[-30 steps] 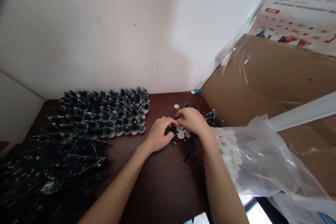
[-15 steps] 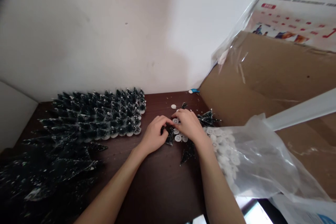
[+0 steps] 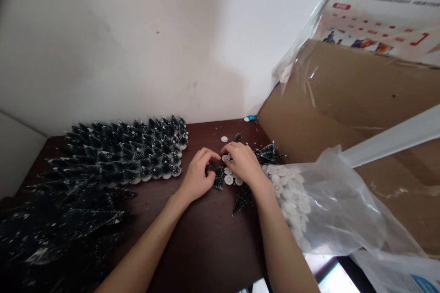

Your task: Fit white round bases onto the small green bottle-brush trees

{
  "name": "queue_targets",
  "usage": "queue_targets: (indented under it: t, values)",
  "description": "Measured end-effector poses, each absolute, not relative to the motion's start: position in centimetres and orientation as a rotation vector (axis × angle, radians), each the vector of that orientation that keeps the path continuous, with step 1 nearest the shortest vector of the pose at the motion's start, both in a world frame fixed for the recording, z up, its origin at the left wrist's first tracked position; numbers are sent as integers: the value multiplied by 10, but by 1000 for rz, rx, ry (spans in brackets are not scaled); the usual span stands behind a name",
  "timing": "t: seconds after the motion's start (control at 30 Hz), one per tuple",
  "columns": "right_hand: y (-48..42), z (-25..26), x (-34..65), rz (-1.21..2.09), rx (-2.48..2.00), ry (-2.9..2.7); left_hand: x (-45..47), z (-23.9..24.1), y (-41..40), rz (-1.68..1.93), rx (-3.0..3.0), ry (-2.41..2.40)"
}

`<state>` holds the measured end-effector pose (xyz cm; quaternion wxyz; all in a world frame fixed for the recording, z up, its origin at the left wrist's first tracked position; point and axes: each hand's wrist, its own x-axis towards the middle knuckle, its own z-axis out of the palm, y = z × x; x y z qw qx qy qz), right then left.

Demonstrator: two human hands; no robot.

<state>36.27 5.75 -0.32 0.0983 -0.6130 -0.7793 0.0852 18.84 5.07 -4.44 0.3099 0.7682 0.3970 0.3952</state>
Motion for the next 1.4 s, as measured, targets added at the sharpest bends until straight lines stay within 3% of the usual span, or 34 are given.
queue_targets:
  t: [0.27, 0.8, 1.2, 1.4]
  values:
    - [60, -10, 356, 127, -1770, -2256, 190, -50, 55, 1189, 1894, 1114]
    - [61, -14, 353, 254, -1721, -2208, 188, -41, 47, 819, 2165, 1243]
    - [65, -18, 360, 284, -1577, -1868, 190, -54, 55, 1201, 1888, 1189]
    - [63, -11, 350, 461, -1438, -1678, 190, -55, 56, 1294, 1853, 1207]
